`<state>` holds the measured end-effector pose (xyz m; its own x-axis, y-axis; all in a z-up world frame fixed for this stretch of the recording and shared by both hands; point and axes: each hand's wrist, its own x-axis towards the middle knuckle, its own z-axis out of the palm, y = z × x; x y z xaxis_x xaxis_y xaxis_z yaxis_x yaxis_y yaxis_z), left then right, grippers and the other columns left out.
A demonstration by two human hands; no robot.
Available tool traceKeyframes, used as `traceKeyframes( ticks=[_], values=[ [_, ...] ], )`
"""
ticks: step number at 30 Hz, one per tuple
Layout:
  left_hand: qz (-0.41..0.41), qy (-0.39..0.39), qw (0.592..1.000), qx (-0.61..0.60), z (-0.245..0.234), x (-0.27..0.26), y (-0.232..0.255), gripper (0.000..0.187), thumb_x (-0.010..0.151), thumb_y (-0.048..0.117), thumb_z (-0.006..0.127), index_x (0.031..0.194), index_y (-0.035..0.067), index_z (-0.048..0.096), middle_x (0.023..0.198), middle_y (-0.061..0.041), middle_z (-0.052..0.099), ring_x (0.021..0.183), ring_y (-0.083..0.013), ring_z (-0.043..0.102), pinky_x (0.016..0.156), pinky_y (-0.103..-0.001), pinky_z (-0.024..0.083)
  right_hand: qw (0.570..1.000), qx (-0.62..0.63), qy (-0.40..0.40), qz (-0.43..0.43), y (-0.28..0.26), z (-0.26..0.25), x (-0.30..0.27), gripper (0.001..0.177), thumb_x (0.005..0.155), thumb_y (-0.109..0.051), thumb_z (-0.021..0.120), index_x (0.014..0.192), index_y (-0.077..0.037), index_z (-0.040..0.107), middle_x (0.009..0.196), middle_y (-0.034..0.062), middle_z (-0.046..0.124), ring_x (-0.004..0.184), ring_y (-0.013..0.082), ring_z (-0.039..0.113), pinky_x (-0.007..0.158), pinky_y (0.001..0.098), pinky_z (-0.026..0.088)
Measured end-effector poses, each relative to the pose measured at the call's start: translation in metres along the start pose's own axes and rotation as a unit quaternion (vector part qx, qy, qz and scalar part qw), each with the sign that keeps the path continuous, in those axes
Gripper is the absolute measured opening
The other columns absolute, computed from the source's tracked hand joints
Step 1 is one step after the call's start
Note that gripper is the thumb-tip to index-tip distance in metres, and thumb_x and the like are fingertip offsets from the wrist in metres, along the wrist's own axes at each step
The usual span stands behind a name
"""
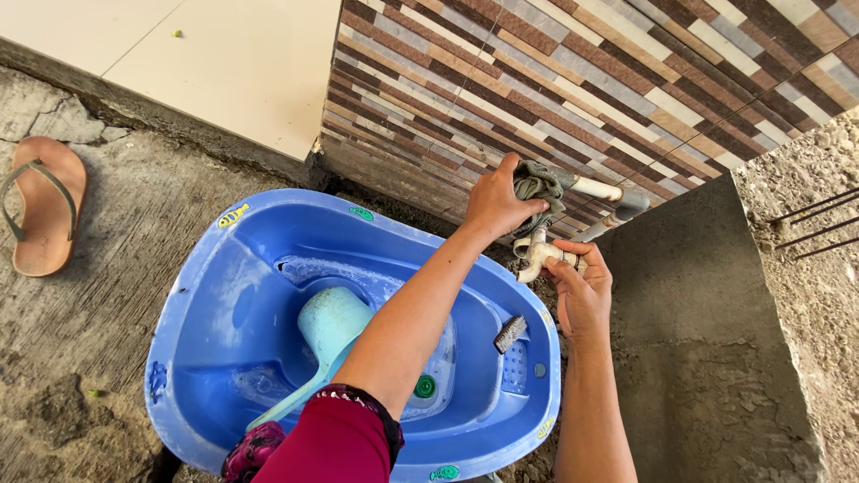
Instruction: The person applies sealant tape to the threads of a pipe fitting and connects it to a faucet assembly. They also use a cloth to wipe the pipe and handle a plastic bottle.
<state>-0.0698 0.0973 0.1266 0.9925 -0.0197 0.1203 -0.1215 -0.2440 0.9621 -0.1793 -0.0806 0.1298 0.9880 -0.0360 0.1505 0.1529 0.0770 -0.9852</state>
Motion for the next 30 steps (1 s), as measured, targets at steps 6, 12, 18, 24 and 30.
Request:
traceKeyframes(
  ticks=[6, 12, 18, 24, 30],
  values=[
    [-0.021, -0.059, 0.996, -0.067, 0.024, 0.027, -0.031, 0.128, 0.049, 0.038, 0.104, 0.149, 0.006, 0.031, 0.141, -0.022, 0.052, 0.13, -0.037, 0.053, 0.106, -0.045, 0.043, 1.0, 0.009, -0.002, 0.001, 0.003, -0.004, -0.002, 0.022, 0.093, 0.008, 0.062, 0.115, 0.005, 0.061, 0.103, 0.0175, 0.071, 0.089, 0.0197, 0.072, 0.083, 0.0333, 0.061],
    [-0.071, -0.014, 0.995, -0.068, 0.03, 0.026, -0.033, 0.098, 0.06, 0.04, 0.092, 0.142, 0.007, 0.049, 0.119, -0.015, 0.075, 0.111, -0.0315, 0.073, 0.1, -0.043, 0.054, 1.0, 0.0, -0.004, -0.005, 0.003, -0.005, 0.003, 0.023, 0.094, 0.009, 0.064, 0.116, 0.006, 0.06, 0.105, 0.0178, 0.07, 0.089, 0.0194, 0.071, 0.083, 0.033, 0.06],
    [-0.055, 0.096, 0.992, -0.066, 0.029, 0.024, -0.039, 0.084, 0.076, 0.041, 0.086, 0.142, 0.005, 0.048, 0.104, -0.017, 0.077, 0.097, -0.0327, 0.077, 0.085, -0.045, 0.06, 1.0, 0.018, -0.015, -0.003, 0.007, -0.002, -0.003, 0.024, 0.092, 0.01, 0.065, 0.116, 0.005, 0.062, 0.107, 0.0148, 0.07, 0.094, 0.0178, 0.07, 0.088, 0.031, 0.059],
    [-0.166, 0.17, 0.931, -0.277, 0.064, 0.034, -0.059, 0.074, 0.076, 0.043, 0.078, 0.138, 0.008, 0.056, 0.12, -0.014, 0.074, 0.105, -0.0346, 0.074, 0.092, -0.047, 0.059, 1.0, 0.008, -0.012, -0.002, 0.005, -0.006, 0.001, 0.025, 0.093, 0.009, 0.065, 0.117, 0.005, 0.062, 0.106, 0.0146, 0.07, 0.094, 0.0188, 0.07, 0.087, 0.0333, 0.06],
    [-0.156, 0.191, 0.912, -0.326, 0.041, 0.052, -0.104, 0.1, 0.082, 0.029, 0.089, 0.153, 0.002, 0.024, 0.146, -0.023, 0.044, 0.13, -0.0351, 0.049, 0.102, -0.044, 0.045, 1.0, 0.027, -0.008, -0.005, 0.005, -0.004, 0.005, 0.025, 0.094, 0.008, 0.065, 0.118, 0.004, 0.062, 0.105, 0.0154, 0.071, 0.093, 0.0202, 0.071, 0.087, 0.0351, 0.06]
  ],
)
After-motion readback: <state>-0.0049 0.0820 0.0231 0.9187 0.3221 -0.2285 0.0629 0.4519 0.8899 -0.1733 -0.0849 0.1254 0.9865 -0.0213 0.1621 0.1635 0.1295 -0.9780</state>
